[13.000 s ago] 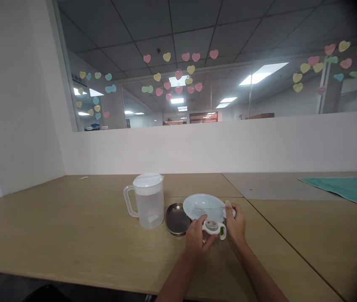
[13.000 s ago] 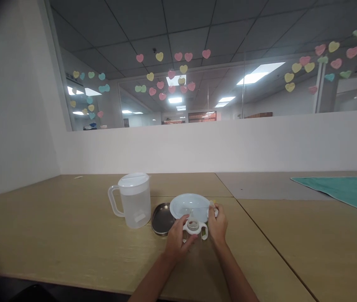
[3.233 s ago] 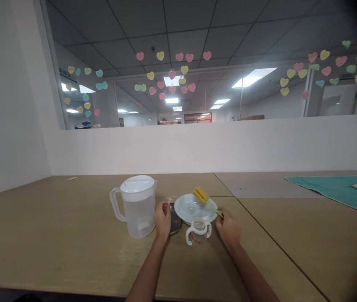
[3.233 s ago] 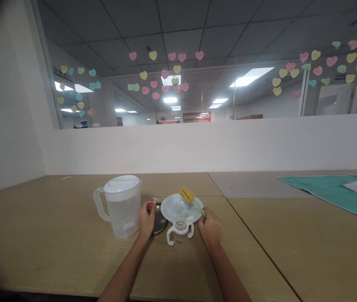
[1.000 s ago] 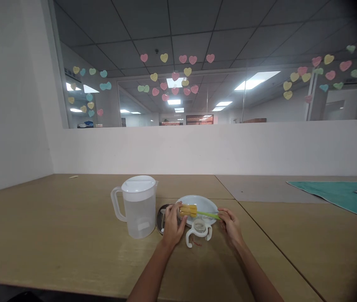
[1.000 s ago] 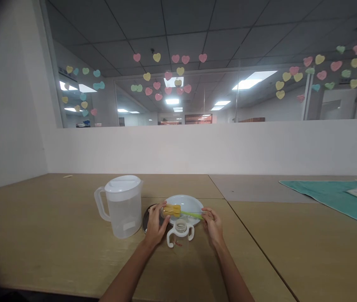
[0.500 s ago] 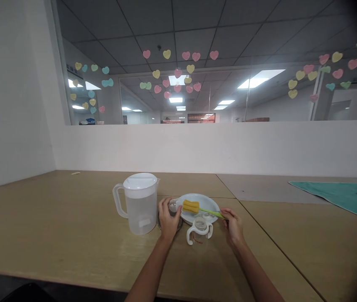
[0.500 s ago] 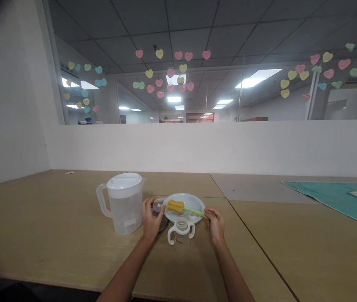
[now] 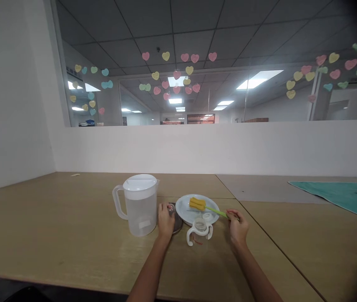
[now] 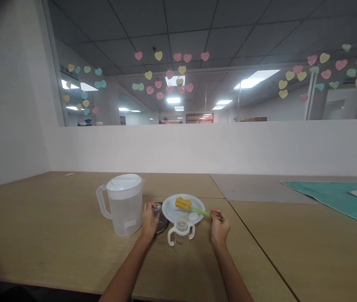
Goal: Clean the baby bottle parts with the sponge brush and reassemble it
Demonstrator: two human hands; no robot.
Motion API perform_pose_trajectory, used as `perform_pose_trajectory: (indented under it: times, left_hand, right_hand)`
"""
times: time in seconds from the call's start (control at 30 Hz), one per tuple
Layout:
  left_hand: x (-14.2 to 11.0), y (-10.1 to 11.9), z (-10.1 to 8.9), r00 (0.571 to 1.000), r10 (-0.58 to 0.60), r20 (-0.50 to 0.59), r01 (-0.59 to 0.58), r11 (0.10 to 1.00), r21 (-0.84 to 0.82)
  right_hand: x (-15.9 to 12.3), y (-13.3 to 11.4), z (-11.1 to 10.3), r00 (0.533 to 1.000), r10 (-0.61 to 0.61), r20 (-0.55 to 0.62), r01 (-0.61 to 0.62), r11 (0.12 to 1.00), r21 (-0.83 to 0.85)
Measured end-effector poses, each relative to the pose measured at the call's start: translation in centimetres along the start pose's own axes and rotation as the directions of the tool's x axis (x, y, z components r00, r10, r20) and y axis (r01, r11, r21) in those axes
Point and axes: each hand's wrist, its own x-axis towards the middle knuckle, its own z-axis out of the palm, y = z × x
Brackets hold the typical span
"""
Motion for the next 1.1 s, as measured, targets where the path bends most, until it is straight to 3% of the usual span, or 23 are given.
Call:
perform_pose_trajectory:
  times: [0.1,0.2,0.57,0.67,0.8,0.9,1.0,1.1]
  left_hand:
    - [0.0,-0.4,0.2,0.993,0.009,0.117,-0.016,0.998,0.062]
    - [-0.1,-0.5,0.3,0.985,0.038,0.166,-0.05,0.997,0.067]
    - [-0.2,-0.3,-0.1,0.966,0.147,0.211,-0.18,0.973,0.148]
    - [-0.2,-0.1,-0.3,0.97,0.153,0.189,-0.184,0.97,0.161]
    - [-0.3,0.7,-0.9,0.987,0.146,0.07,-0.152,0.983,0.101]
    - [-0.3,1.5,-1.0,0.974,0.218,0.06,-0.218,0.976,-0.005]
    - [0.1,2.8,-0.6,0.956,0.24,0.168,-0.231,0.971,-0.067]
    - [1.3,4.4,0.2,0.886,0.187,0.424,-0.213,0.977,0.016]
  right_hand:
    - [0.0,0.1,0.0,1.0,-0.017,-0.011,0.017,1.0,-0.021]
    - [0.0,0.2,0.0,1.0,-0.013,-0.009,0.013,1.0,-0.026]
    - [0.2,0.6,-0.1,0.998,-0.033,-0.052,0.032,0.999,-0.023]
    - [0.3,0.7,-0.2,0.996,-0.044,-0.079,0.042,0.998,-0.036]
    - [0.3,0.5,-0.5,0.987,-0.088,-0.137,0.073,0.991,-0.11]
    - [0.2,0.1,-0.6,0.978,-0.112,-0.175,0.082,0.982,-0.171]
    - [0.1,-0.2,-0.7,0.973,-0.111,-0.202,0.072,0.979,-0.189]
    - [0.0,-0.2,-0.7,0.973,-0.09,-0.212,0.048,0.98,-0.194]
